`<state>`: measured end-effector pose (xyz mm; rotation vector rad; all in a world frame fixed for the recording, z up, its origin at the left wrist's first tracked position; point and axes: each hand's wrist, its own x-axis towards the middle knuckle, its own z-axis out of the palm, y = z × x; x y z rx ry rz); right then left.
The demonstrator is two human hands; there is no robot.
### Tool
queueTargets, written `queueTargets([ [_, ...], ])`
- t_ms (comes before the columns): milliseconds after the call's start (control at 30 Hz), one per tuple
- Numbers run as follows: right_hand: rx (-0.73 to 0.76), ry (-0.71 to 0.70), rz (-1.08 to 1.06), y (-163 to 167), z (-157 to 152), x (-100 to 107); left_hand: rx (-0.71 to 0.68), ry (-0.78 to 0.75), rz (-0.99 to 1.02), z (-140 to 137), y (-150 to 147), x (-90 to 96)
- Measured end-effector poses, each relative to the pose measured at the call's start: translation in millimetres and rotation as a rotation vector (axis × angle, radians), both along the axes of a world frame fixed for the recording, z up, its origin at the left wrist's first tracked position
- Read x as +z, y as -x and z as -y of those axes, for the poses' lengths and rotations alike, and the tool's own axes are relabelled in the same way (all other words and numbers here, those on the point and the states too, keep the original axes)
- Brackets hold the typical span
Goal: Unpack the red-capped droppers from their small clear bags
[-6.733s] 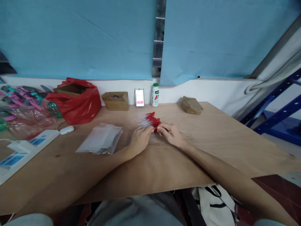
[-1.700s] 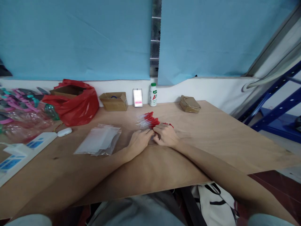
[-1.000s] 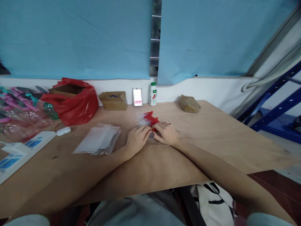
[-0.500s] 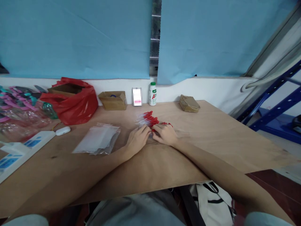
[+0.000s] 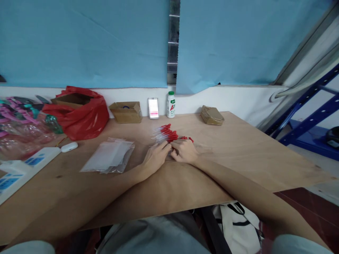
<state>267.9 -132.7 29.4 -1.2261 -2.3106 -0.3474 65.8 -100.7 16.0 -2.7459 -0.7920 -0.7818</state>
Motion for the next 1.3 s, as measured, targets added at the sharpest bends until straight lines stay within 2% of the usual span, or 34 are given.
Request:
queueTargets([
  [267,0.05,0.014,-0.024,-3,-4,-3,-0.01,-0.043,0.028,1,-1,2.9],
  [433,0.06,0.059,-0.091,-6,-1,3,0.06,-0.07,0.08,0,5,9.6],
  [567,0.029,0.074,-0.154,-9,0,6,0.098,-0.044,0.126,-1,6,10.9],
  [733,-0.023,0.09,-0.077,-9,0,5,0.109,0.016,0.141,0,5,8.6],
  [833,-0.023,0.076,-0.034,-6,1,6,0.112,0.05,0.122,1,4,8.8],
  [1000,-0.031,0.013,0.001,-4,3,8,0.052,-0.01,0.028,1,4,8.7],
  [1300,0.005,0.067,-0.018,1,4,4,0.033,-0.044,-0.007,-2,2,0.2],
])
